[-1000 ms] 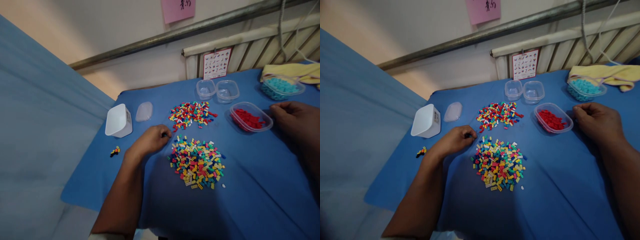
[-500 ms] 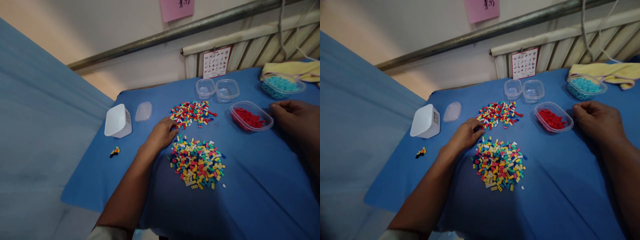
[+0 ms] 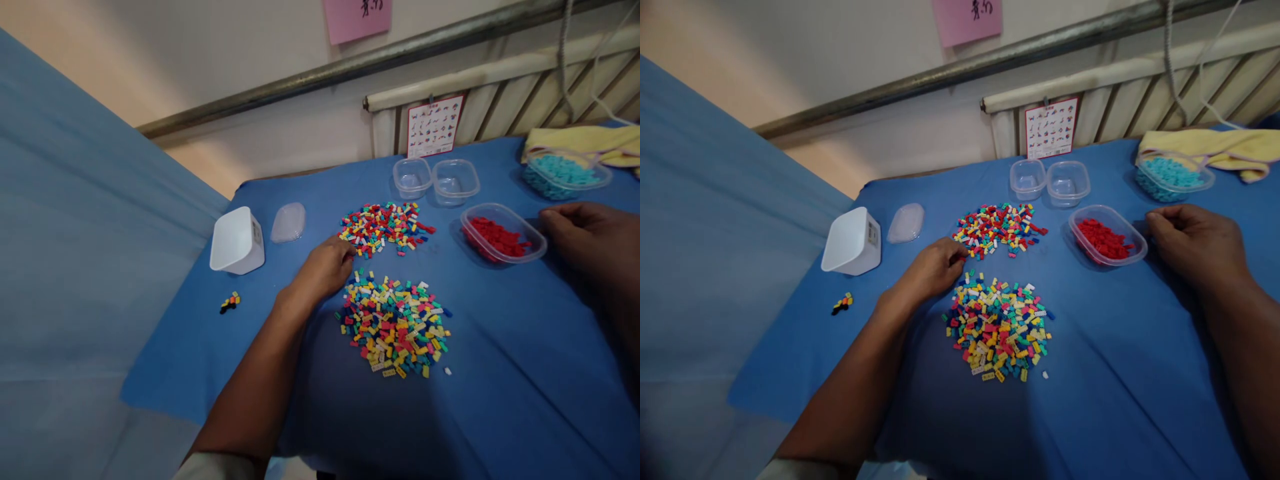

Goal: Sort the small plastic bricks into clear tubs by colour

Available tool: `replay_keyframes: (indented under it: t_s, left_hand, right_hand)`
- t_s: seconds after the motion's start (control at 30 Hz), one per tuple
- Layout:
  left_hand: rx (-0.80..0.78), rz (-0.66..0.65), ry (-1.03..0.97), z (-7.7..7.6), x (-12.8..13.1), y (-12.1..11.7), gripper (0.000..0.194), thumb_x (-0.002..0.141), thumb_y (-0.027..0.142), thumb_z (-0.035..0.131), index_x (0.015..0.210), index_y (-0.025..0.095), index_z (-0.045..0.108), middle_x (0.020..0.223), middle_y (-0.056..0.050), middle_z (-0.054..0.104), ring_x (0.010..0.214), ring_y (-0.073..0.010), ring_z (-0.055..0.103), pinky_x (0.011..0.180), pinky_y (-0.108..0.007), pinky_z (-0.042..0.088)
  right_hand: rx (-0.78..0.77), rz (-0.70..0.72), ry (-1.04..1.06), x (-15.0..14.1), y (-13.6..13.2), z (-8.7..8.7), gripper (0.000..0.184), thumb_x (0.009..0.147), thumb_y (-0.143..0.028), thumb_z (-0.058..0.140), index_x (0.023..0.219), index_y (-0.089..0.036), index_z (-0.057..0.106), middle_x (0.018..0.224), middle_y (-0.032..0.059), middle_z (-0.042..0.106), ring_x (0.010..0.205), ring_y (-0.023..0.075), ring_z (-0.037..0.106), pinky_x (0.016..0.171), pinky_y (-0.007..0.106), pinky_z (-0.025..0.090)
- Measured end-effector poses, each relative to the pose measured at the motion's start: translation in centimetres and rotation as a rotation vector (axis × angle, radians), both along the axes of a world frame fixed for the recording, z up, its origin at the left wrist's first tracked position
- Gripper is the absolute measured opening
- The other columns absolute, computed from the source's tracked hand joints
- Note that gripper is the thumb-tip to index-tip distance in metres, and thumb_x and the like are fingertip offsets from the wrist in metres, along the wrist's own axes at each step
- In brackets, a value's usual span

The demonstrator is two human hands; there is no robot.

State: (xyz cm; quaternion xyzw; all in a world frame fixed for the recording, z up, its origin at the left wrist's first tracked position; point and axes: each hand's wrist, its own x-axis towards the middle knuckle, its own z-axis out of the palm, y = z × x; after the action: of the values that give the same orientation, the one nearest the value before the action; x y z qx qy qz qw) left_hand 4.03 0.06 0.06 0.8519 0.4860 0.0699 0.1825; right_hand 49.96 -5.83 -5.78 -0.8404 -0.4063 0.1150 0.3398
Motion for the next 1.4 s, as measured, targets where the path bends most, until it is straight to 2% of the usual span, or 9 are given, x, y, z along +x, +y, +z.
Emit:
replay_keyframes:
  t_s: [0.13, 0.3, 0.43, 0.6, 0.8, 1.03, 1.17, 1.3, 1.4]
  left_hand:
    - [0.011, -0.046, 0.009, 0.2, -0.7, 0.1, 0.027, 0.099, 0.011, 0.057, 0.111, 0.02, 0.08, 0.117, -0.011, 0.077, 0.113, -0.0268, 0.072, 0.103, -0.042, 0.058]
    - [-0.022, -0.111, 0.058, 0.9, -1.3, 0.1, 0.031, 0.093, 0.005, 0.054, 0.097, 0.021, 0.081, 0.106, -0.009, 0.077, 0.107, -0.0256, 0.07, 0.097, -0.039, 0.057]
    - [-0.032, -0.05, 0.074, 1.2, -1.4, 0.0, 0.031, 0.088, 0.005, 0.057, 0.102, 0.021, 0.08, 0.112, -0.01, 0.078, 0.101, -0.0242, 0.071, 0.092, -0.038, 0.058]
    - [-0.056, -0.001, 0.083, 1.0, -1.7, 0.1, 0.026, 0.087, 0.009, 0.06, 0.102, 0.021, 0.078, 0.108, -0.009, 0.078, 0.092, -0.023, 0.07, 0.086, -0.038, 0.056]
    - [-0.046, -0.099, 0.082, 1.0, -2.2, 0.4, 0.032, 0.092, 0.01, 0.058, 0.111, 0.022, 0.081, 0.118, -0.01, 0.081, 0.103, -0.0246, 0.074, 0.095, -0.04, 0.058]
    - [-0.05, -0.072, 0.092, 1.0, -2.3, 0.5, 0.03, 0.094, 0.011, 0.06, 0.108, 0.022, 0.083, 0.116, -0.009, 0.082, 0.102, -0.0234, 0.074, 0.097, -0.041, 0.059]
    - [-0.106, -0.028, -0.024, 1.1, -2.4, 0.5, 0.027, 0.096, 0.014, 0.061, 0.108, 0.022, 0.084, 0.116, -0.007, 0.081, 0.102, -0.0213, 0.075, 0.097, -0.039, 0.058]
    - [-0.124, -0.014, -0.2, 1.8, -0.7, 0.9, 0.02, 0.098, 0.023, 0.065, 0.106, 0.021, 0.083, 0.112, -0.005, 0.081, 0.102, -0.0203, 0.075, 0.094, -0.036, 0.058]
    - [-0.084, -0.095, -0.271, 2.5, 3.1, 1.5, 0.017, 0.098, 0.024, 0.067, 0.104, 0.021, 0.082, 0.107, -0.004, 0.081, 0.1, -0.02, 0.075, 0.093, -0.036, 0.058]
  right_hand:
    - [0.012, 0.011, 0.008, -0.3, -0.1, 0.3, 0.035, 0.082, -0.05, 0.072, 0.101, -0.025, 0.087, 0.07, 0.0074, 0.075, 0.06, 0.026, 0.064, 0.063, 0.043, 0.05]
    - [0.039, 0.041, -0.012, 0.1, -0.2, -0.1, 0.039, 0.086, -0.052, 0.071, 0.106, -0.023, 0.087, 0.073, 0.008, 0.076, 0.062, 0.0259, 0.065, 0.064, 0.042, 0.05]
    - [0.009, 0.024, -0.012, 0.2, -0.1, -0.2, 0.039, 0.085, -0.051, 0.071, 0.107, -0.023, 0.087, 0.074, 0.0079, 0.076, 0.062, 0.0257, 0.065, 0.065, 0.042, 0.05]
    - [0.009, 0.034, -0.02, 0.1, 0.1, 0.0, 0.035, 0.084, -0.051, 0.07, 0.101, -0.025, 0.086, 0.073, 0.0069, 0.077, 0.063, 0.0264, 0.066, 0.065, 0.042, 0.05]
    - [0.001, 0.013, 0.023, -0.2, 0.1, 0.4, 0.033, 0.085, -0.048, 0.07, 0.103, -0.024, 0.086, 0.074, 0.006, 0.076, 0.062, 0.0244, 0.064, 0.066, 0.041, 0.051]
    - [0.03, 0.029, -0.002, 0.2, 0.4, -0.3, 0.031, 0.085, -0.047, 0.069, 0.098, -0.024, 0.086, 0.08, 0.0059, 0.079, 0.07, 0.0248, 0.067, 0.07, 0.04, 0.05]
    - [0.062, 0.028, 0.007, 0.3, 0.8, -0.6, 0.031, 0.085, -0.045, 0.069, 0.098, -0.022, 0.085, 0.082, 0.0061, 0.081, 0.073, 0.024, 0.069, 0.071, 0.038, 0.049]
    - [0.084, 0.088, 0.028, 0.2, 1.0, -0.5, 0.033, 0.089, -0.045, 0.068, 0.102, -0.02, 0.085, 0.088, 0.0078, 0.084, 0.075, 0.0223, 0.069, 0.072, 0.035, 0.049]
    - [0.112, 0.118, 0.028, 0.3, 1.3, -0.7, 0.034, 0.093, -0.048, 0.066, 0.103, -0.021, 0.084, 0.092, 0.0068, 0.084, 0.079, 0.0216, 0.071, 0.075, 0.034, 0.051]
